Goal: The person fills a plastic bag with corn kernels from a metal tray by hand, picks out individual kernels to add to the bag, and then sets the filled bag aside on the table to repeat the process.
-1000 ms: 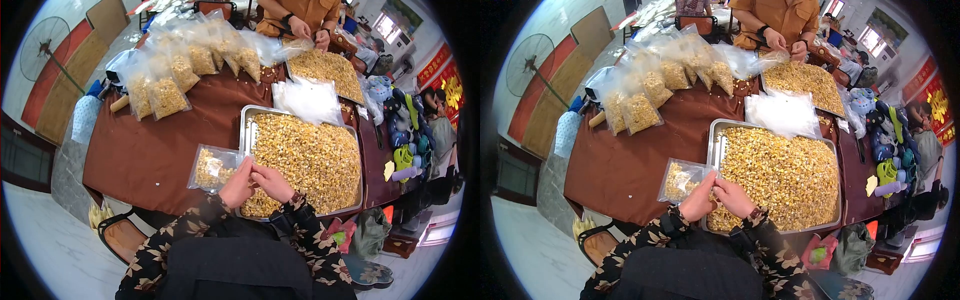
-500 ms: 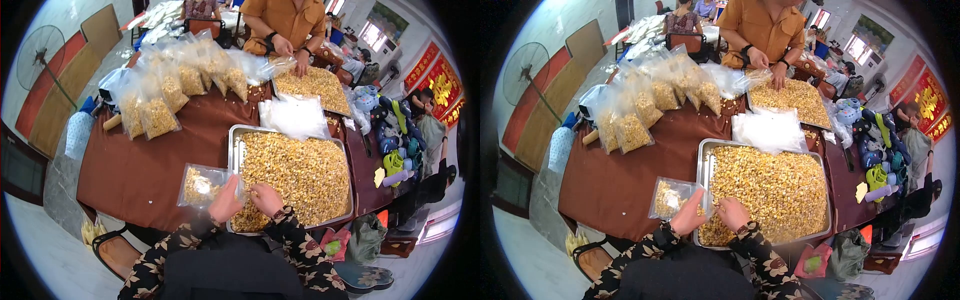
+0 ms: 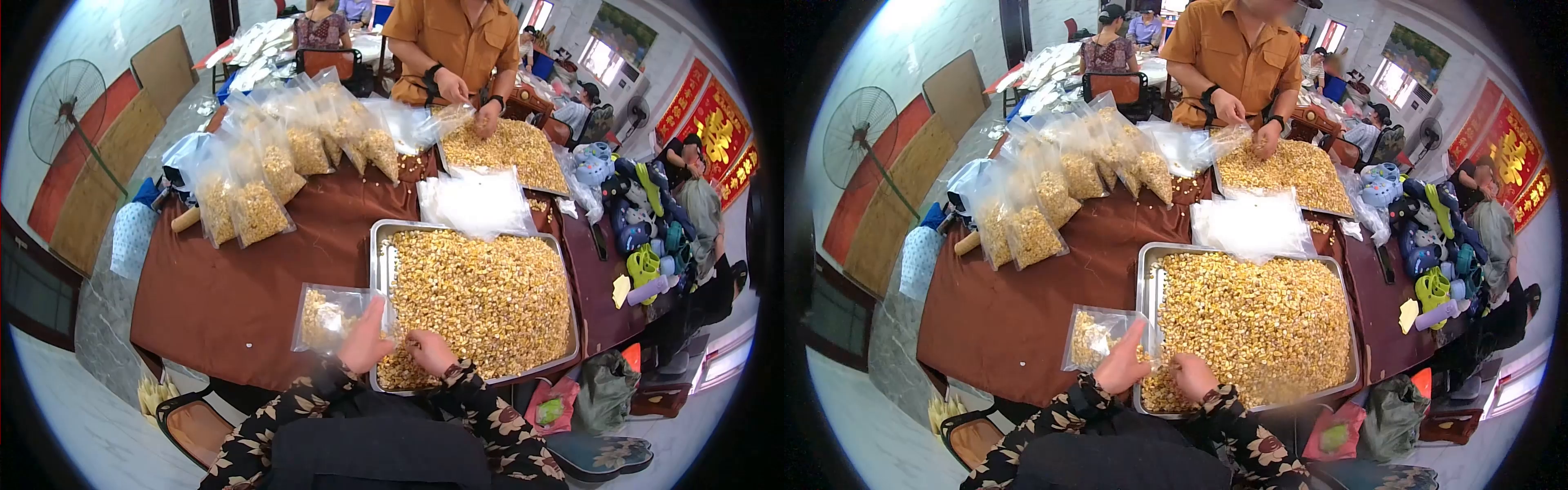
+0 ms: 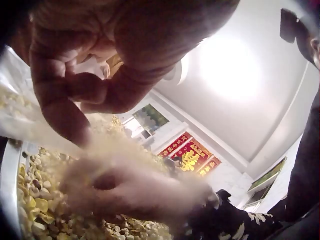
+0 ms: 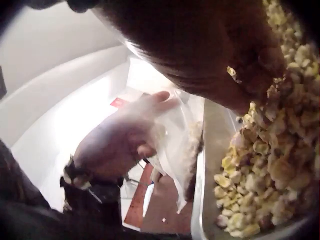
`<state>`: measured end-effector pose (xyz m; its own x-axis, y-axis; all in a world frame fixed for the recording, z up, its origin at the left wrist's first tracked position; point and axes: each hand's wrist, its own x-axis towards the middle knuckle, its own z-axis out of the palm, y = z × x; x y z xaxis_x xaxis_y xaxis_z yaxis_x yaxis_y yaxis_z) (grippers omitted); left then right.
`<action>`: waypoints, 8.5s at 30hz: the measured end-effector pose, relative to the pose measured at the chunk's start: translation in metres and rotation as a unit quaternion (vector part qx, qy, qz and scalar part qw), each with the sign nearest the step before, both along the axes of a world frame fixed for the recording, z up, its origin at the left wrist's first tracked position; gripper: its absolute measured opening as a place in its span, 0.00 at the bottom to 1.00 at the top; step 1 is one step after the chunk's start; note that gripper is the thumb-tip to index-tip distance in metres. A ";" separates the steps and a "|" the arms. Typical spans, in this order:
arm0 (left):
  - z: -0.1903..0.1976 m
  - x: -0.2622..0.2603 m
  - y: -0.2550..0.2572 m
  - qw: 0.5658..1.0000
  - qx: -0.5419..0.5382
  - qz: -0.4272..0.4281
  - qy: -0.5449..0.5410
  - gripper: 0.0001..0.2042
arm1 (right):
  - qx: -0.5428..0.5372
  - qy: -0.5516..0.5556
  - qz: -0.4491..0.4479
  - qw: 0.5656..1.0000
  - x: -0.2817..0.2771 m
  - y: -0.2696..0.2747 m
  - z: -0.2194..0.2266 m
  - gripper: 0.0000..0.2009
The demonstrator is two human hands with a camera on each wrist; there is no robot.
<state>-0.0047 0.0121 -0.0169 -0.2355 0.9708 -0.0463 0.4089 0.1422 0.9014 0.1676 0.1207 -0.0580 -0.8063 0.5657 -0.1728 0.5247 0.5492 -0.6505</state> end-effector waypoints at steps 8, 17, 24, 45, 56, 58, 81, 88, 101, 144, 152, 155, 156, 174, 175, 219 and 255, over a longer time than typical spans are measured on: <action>-0.007 0.005 0.003 1.000 0.004 0.011 0.002 0.39 | -0.337 0.042 -0.087 0.937 -0.024 0.016 0.054 0.14; -0.008 0.004 0.004 1.000 0.018 0.023 -0.009 0.38 | -0.047 0.050 0.035 0.997 -0.056 -0.003 0.047 0.13; -0.011 -0.001 0.002 0.999 0.025 0.021 -0.033 0.40 | -0.075 0.115 -0.139 0.981 -0.040 0.007 0.059 0.11; -0.006 -0.005 -0.004 0.999 0.015 0.037 -0.015 0.39 | 0.059 -0.044 0.061 0.995 -0.011 -0.014 -0.011 0.09; -0.010 -0.001 -0.001 0.999 0.015 0.031 -0.006 0.39 | -0.291 0.079 -0.123 0.946 -0.029 0.011 0.063 0.06; -0.008 -0.001 -0.001 0.999 0.015 0.029 -0.016 0.39 | -0.261 0.115 -0.102 0.953 -0.037 0.007 0.050 0.09; 0.006 -0.001 0.000 0.994 -0.020 0.024 -0.107 0.37 | 0.070 -0.158 0.052 0.984 0.009 -0.035 0.040 0.21; 0.009 0.001 0.000 0.985 -0.050 0.033 -0.162 0.40 | 0.039 -0.015 -0.015 0.999 0.008 -0.025 -0.018 0.08; 0.024 0.005 -0.003 0.990 -0.027 0.018 -0.139 0.40 | -0.204 0.168 -0.084 0.961 -0.050 -0.013 0.038 0.14; 0.025 -0.003 -0.008 0.991 -0.071 0.009 -0.113 0.37 | -0.217 0.071 -0.084 0.970 -0.012 0.007 0.053 0.11; -0.004 -0.005 -0.008 0.999 0.030 0.006 -0.009 0.39 | -0.206 0.185 -0.054 0.959 -0.048 -0.013 0.069 0.13; -0.010 -0.006 -0.008 0.999 0.054 0.006 0.007 0.39 | -0.259 0.162 -0.092 0.948 -0.047 -0.012 0.095 0.13; -0.004 -0.006 -0.007 0.998 0.054 0.007 0.005 0.39 | -0.284 0.142 -0.121 0.941 -0.045 -0.011 0.102 0.13; 0.022 -0.004 -0.007 0.986 -0.064 0.009 -0.157 0.37 | 0.029 -0.141 0.029 0.989 0.007 -0.033 0.037 0.21; 0.020 -0.003 -0.007 0.986 -0.056 0.010 -0.159 0.38 | 0.029 -0.140 0.029 0.989 0.007 -0.031 0.029 0.21; 0.046 -0.039 -0.028 0.965 -0.065 0.052 -0.250 0.38 | 0.088 -0.083 0.118 0.985 -0.015 -0.034 0.022 0.14; 0.020 0.006 0.005 0.991 -0.039 -0.005 -0.131 0.39 | 0.063 -0.169 0.033 0.983 0.037 -0.024 0.065 0.28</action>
